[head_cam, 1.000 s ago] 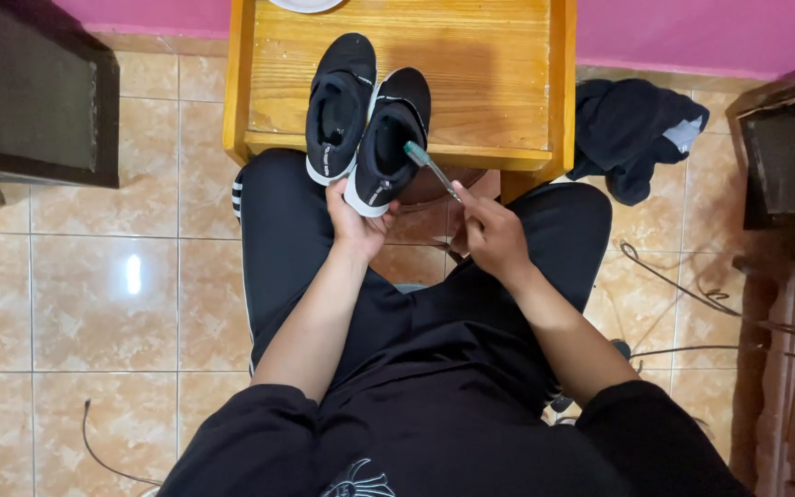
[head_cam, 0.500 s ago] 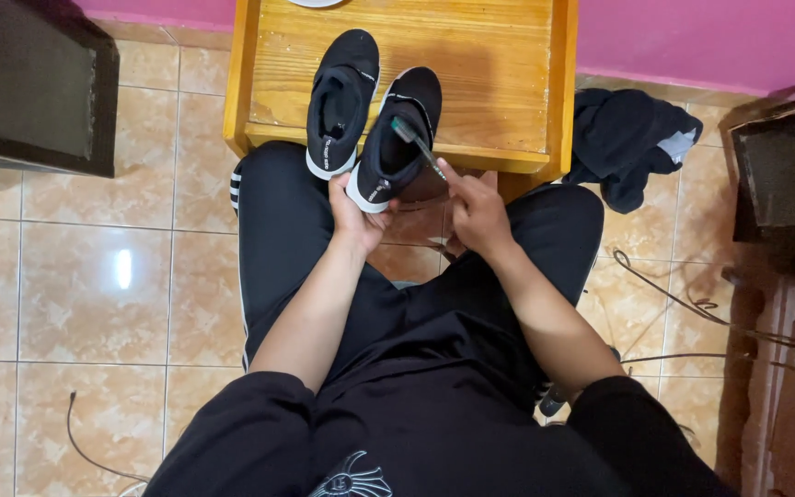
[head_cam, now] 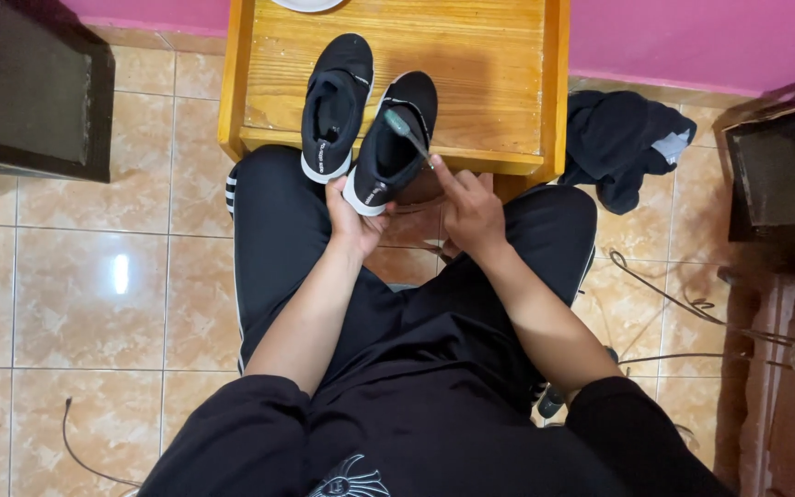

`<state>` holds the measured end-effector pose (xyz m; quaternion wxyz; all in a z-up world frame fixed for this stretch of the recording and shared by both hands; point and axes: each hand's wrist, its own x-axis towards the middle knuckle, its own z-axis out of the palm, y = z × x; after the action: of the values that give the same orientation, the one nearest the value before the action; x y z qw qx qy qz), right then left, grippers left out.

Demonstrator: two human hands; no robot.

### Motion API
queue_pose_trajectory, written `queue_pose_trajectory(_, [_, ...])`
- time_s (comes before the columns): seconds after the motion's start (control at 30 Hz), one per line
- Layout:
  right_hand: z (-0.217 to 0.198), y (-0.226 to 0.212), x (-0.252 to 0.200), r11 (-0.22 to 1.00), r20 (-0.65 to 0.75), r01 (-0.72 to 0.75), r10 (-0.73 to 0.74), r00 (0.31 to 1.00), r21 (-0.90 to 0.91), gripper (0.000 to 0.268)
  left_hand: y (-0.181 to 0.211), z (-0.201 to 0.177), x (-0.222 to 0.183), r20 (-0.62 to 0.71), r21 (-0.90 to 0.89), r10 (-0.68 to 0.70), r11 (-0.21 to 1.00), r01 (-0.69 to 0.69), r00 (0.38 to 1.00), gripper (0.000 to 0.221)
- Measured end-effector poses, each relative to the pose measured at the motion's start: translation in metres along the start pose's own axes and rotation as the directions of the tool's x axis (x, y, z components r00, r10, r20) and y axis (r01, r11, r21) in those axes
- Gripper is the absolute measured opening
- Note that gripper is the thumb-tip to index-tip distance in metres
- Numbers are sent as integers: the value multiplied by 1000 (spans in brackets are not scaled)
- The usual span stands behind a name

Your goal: Cleaning the white rubber soles of black slip-on shoes using a toothbrush and cleaning solution.

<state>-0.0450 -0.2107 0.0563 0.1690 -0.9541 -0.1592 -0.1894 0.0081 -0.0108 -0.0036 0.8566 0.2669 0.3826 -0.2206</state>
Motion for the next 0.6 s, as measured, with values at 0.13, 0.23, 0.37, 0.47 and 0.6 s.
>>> queue_pose_trajectory(0.13, [-12,-10,8,994,31,-12,15,999,-107,65,0,3,-5,13,-3,1,1000,-1,1000,39])
queue_pose_trajectory(0.23, [3,5,7,977,-119,-72,48,992,-202,67,2,3,-8,25,3,-11,1000,11,1000,39])
queue_pose_trajectory(0.37, [2,6,1,995,-103,-38,28,994,-92,70,-4,-1,-6,21,2,-25,1000,25,999,40])
queue_pose_trajectory(0.47, [3,8,-1,986,-97,-53,38,995,-158,68,-1,3,-13,29,14,-21,1000,20,999,40])
queue_pose_trajectory(0.6, [7,8,-5,981,-99,2,-22,995,-192,58,-5,2,-14,24,-3,-45,999,45,999,44])
